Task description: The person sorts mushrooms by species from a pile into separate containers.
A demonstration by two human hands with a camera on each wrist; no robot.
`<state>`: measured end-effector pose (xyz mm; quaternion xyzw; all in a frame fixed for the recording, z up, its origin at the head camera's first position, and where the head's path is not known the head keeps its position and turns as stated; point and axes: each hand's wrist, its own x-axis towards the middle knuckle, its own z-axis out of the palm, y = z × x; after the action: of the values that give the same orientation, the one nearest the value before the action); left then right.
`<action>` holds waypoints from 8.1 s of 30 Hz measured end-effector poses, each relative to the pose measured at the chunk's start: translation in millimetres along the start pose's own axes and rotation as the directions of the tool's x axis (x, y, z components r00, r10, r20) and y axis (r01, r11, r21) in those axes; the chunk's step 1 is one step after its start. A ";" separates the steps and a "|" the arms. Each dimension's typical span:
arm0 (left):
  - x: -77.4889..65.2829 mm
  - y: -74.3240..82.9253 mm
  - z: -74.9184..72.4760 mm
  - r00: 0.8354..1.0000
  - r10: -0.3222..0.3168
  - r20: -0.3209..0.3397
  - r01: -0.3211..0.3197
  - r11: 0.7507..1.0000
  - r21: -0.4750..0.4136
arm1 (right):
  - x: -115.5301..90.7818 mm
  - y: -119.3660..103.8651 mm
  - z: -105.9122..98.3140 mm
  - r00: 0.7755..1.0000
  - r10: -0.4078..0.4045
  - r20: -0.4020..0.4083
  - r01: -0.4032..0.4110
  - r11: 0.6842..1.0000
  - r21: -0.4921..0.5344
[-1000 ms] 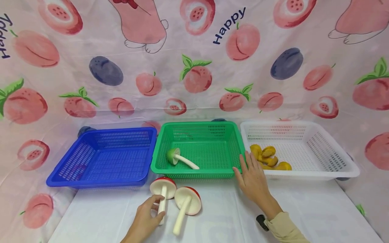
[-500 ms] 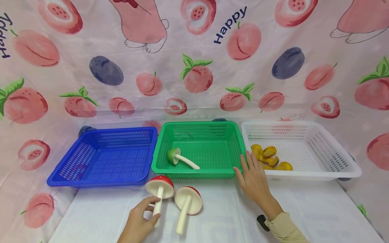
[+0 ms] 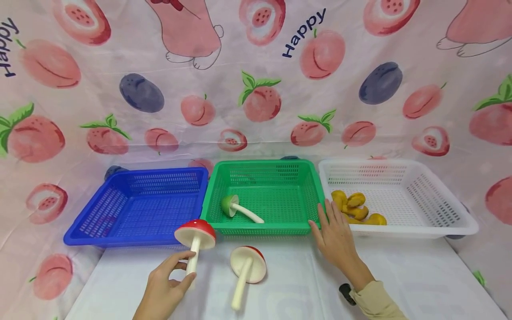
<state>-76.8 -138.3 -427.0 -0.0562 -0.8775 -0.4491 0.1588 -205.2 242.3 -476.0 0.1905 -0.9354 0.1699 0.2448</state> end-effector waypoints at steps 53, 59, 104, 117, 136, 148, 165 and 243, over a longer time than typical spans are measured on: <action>136.2 -65.6 -30.2 0.989 -0.150 0.018 0.147 0.984 0.095 | -0.9 0.9 2.3 1.000 -0.009 0.001 0.009 1.000 -0.005; 144.0 -74.3 -25.8 0.978 -0.206 0.035 0.200 0.971 0.128 | -0.3 1.4 1.9 1.000 -0.004 0.003 0.004 1.000 0.000; 93.0 -17.2 -13.6 0.989 -0.066 0.135 0.060 0.997 0.050 | -3.0 -0.4 2.2 1.000 0.003 0.003 -0.003 1.000 -0.002; 65.7 -4.1 1.9 0.955 -0.047 0.291 0.063 0.997 -0.048 | -1.7 -0.9 2.5 1.000 -0.001 -0.006 0.001 1.000 -0.007; 30.7 -1.4 50.0 0.882 0.007 0.470 0.080 0.983 -0.166 | -1.7 -2.5 2.1 1.000 -0.005 -0.014 0.005 1.000 -0.008; 11.5 -12.7 77.9 0.822 -0.069 0.565 0.193 0.968 -0.162 | -1.8 -1.4 4.0 1.000 0.004 -0.015 -0.005 1.000 -0.017; 10.2 -18.2 60.6 0.857 -0.072 0.510 0.202 0.958 -0.204 | -1.9 -1.1 4.6 0.999 0.000 -0.036 0.000 1.000 -0.012; 129.1 -74.7 -94.2 0.955 -0.297 -0.006 0.297 0.955 -0.010 | -2.3 -2.9 1.4 1.000 0.015 -0.004 -0.015 1.000 -0.011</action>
<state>-195.1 -263.9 -390.6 0.0772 -0.8732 -0.4721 0.0928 -202.6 239.8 -477.7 0.1816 -0.9372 0.1671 0.2463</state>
